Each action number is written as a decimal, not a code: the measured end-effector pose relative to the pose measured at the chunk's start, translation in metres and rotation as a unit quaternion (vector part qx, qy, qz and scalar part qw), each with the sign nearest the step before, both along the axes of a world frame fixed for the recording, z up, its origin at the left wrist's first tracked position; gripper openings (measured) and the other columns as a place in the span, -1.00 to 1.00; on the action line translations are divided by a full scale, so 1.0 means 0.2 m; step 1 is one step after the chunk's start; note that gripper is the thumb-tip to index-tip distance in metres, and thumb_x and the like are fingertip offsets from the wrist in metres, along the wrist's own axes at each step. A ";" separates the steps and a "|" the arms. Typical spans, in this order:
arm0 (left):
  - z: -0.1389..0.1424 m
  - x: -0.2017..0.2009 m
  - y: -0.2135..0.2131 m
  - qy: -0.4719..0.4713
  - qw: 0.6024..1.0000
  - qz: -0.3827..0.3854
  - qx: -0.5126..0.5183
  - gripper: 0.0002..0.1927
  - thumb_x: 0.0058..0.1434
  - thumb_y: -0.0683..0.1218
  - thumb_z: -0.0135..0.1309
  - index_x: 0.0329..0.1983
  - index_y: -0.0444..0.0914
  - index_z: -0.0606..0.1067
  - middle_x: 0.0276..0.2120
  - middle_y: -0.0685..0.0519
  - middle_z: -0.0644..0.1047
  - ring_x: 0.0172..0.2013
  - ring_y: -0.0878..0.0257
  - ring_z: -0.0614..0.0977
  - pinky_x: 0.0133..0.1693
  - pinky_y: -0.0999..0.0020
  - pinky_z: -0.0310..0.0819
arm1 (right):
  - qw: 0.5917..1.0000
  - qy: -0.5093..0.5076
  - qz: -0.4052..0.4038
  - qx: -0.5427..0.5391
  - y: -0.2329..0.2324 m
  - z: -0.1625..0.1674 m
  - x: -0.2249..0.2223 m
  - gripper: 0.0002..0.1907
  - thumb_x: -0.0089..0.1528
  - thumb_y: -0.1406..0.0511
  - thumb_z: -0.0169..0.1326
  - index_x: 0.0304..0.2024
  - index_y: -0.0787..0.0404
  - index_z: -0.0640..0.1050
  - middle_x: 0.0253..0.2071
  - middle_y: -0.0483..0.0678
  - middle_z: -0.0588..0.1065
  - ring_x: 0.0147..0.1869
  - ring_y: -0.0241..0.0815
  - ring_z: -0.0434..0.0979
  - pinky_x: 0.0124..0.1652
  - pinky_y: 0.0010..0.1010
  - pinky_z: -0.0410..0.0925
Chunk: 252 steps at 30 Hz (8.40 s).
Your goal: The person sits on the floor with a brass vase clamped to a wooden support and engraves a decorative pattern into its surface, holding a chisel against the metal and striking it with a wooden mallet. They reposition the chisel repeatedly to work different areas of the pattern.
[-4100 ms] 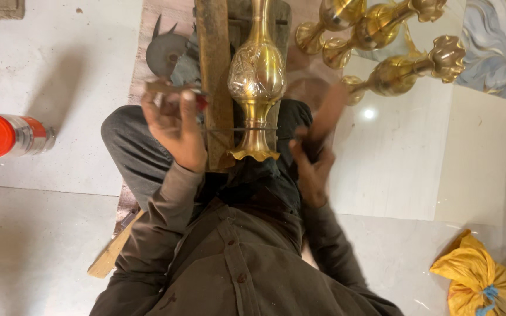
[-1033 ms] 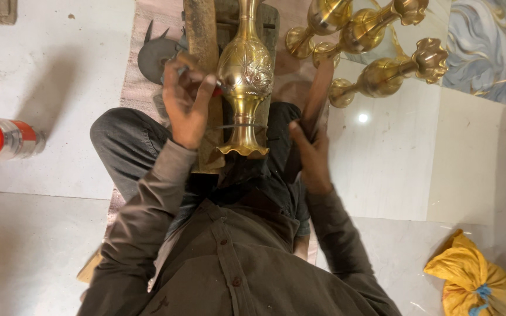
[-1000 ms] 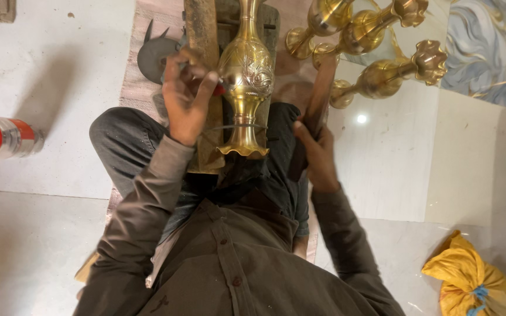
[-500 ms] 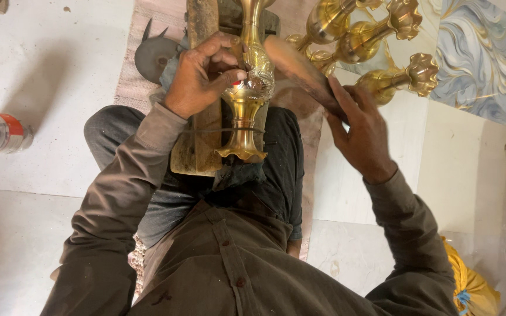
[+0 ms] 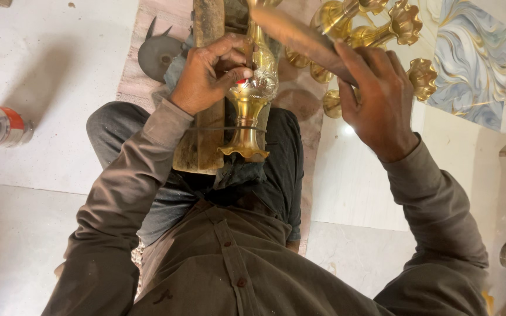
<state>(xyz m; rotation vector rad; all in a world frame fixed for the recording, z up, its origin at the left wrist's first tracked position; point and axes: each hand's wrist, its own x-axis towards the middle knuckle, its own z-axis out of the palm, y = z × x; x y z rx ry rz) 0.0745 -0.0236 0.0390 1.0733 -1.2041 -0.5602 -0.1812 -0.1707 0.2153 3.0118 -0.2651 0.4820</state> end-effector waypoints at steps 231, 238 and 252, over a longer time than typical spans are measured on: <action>0.15 0.00 -0.02 -0.200 0.977 -0.026 0.075 -0.58 0.32 -0.23 0.25 0.24 -0.30 0.50 -0.03 -0.14 0.66 -0.21 0.15 0.77 -0.21 0.32 0.75 | 0.986 -0.065 -0.149 0.031 0.34 -0.14 -0.07 -0.31 0.26 0.56 0.14 0.43 0.06 0.48 0.05 0.03 0.46 0.15 0.01 0.44 0.09 -0.14 0.31; 0.20 0.02 -0.05 -0.238 0.966 -0.079 0.054 -0.61 0.34 -0.23 0.19 0.23 -0.31 0.51 -0.12 -0.15 0.68 -0.26 0.14 0.77 -0.19 0.31 0.73 | 0.971 -0.133 -0.162 0.111 0.39 -0.22 -0.12 -0.31 0.26 0.56 0.14 0.43 0.05 0.44 0.12 0.04 0.42 0.19 -0.02 0.46 0.13 -0.18 0.38; 0.36 0.04 -0.15 -0.392 0.893 -0.196 0.103 -0.50 0.18 -0.24 0.22 0.22 -0.16 0.53 -0.23 -0.05 0.69 -0.44 0.27 0.73 -0.28 0.35 0.69 | 0.932 -0.242 -0.241 0.118 0.60 -0.64 -0.21 -0.32 0.28 0.55 0.11 0.46 0.22 0.34 0.16 0.13 0.38 0.25 0.06 0.41 0.17 -0.21 0.39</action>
